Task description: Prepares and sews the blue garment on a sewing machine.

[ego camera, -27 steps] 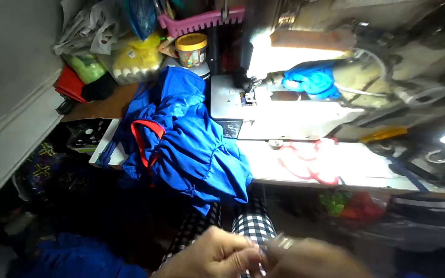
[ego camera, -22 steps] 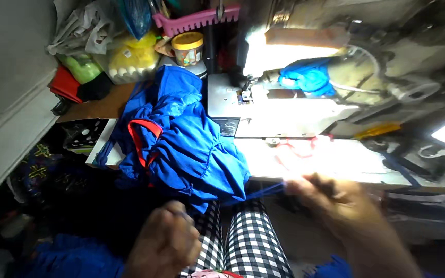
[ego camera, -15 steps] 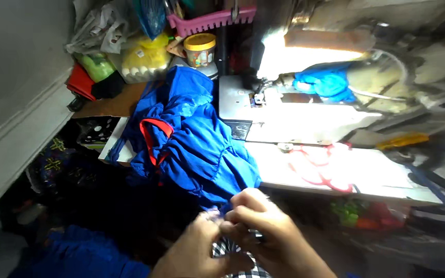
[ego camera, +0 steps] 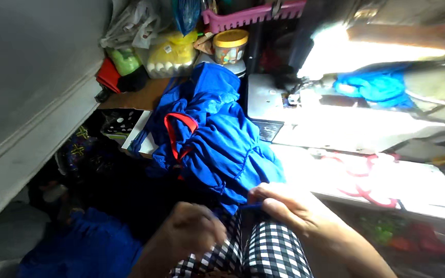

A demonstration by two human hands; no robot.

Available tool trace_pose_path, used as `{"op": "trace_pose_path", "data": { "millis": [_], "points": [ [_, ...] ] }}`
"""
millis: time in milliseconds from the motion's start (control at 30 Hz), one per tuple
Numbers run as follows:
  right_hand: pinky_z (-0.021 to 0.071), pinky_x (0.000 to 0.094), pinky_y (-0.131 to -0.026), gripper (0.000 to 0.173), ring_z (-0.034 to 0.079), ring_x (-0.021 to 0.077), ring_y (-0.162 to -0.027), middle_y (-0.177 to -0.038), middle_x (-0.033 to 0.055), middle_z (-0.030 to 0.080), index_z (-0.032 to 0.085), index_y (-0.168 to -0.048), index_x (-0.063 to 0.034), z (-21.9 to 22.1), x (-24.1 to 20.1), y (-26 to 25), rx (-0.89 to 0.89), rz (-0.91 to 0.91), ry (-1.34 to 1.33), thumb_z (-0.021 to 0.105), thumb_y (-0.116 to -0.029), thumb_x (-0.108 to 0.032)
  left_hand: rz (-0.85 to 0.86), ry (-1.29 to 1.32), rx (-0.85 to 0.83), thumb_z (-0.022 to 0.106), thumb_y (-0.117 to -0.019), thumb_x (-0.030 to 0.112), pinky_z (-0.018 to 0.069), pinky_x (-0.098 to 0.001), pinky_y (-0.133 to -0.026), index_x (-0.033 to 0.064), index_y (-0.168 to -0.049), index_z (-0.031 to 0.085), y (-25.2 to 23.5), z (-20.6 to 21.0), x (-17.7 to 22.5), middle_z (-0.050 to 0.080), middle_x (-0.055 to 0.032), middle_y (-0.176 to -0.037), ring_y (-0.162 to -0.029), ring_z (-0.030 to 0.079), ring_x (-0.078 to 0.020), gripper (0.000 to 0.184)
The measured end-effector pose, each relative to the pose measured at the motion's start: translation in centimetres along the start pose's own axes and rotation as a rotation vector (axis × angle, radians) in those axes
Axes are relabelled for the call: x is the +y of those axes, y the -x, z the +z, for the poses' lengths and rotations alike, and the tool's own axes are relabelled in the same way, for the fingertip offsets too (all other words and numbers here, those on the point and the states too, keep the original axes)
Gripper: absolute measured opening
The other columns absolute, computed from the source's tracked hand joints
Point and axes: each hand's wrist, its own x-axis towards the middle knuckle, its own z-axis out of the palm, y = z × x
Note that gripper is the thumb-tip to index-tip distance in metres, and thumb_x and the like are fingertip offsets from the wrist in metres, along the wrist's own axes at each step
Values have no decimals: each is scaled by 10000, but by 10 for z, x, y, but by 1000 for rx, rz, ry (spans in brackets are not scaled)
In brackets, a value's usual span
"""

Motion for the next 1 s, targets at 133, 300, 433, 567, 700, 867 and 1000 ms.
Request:
{"op": "trace_pose_path", "data": {
  "millis": [133, 300, 433, 567, 700, 867, 1000],
  "points": [
    [496, 220, -665, 420, 570, -5, -759, -888, -66, 638, 699, -1175, -204, 1, 7, 3, -45, 5, -121, 477, -1045, -535, 120, 419, 425, 497, -1055, 364, 569, -329, -947, 219, -1035, 744, -7, -24, 17, 699, 74, -836, -860, 700, -82, 287],
    [505, 180, -626, 275, 587, -5, -709, -829, -61, 643, 698, -1014, -161, 30, -36, -17, 77, -91, 6, 512, -1062, -358, -118, -61, 110, 527, -990, 580, 422, -362, -1153, 128, -1504, 491, -6, 6, -15, 556, 35, -1481, -1363, 511, -95, 685],
    [494, 189, -597, 217, 578, -3, -672, -767, -92, 622, 696, -946, -179, 27, -47, -35, 171, -136, 108, 556, -1027, -324, -139, -112, -92, 545, -1055, 184, 510, -153, -646, 29, -1022, 669, -9, 37, -3, 656, 31, -793, -691, 599, 29, 201],
    [464, 155, -545, 208, 553, -40, -628, -722, -144, 590, 673, -928, -260, 7, -9, -34, 117, 141, -151, 590, -985, -442, 197, 511, 160, 512, -1053, 306, 559, -163, -740, 184, -1096, 749, -6, 3, 26, 728, 78, -845, -774, 686, 4, 270],
    [463, 150, -538, 136, 539, -35, -603, -717, -139, 591, 685, -1028, -257, 15, -10, -24, 162, 165, -162, 616, -969, -358, 164, 322, 502, 341, -1104, 394, 554, -375, -988, 293, -1243, 657, -21, -16, 29, 702, 58, -1119, -1074, 681, -124, 360],
    [568, 253, -652, 297, 638, 34, -729, -843, -57, 681, 671, -1189, -153, 61, -44, -32, 203, -7, 37, 668, -960, -341, -114, 434, 327, 405, -993, 674, 489, -345, -1050, 226, -1499, 527, -21, 25, -4, 599, -15, -1401, -1243, 591, -140, 687],
    [538, 168, -626, 92, 608, -3, -704, -831, -62, 659, 690, -993, -143, 48, -27, -33, 241, -61, -31, 628, -994, -211, -121, 645, 180, 515, -1036, 392, 429, -459, -1144, 50, -1376, 635, -2, -5, -3, 575, -148, -1466, -1367, 543, -281, 497]
  ]
}}
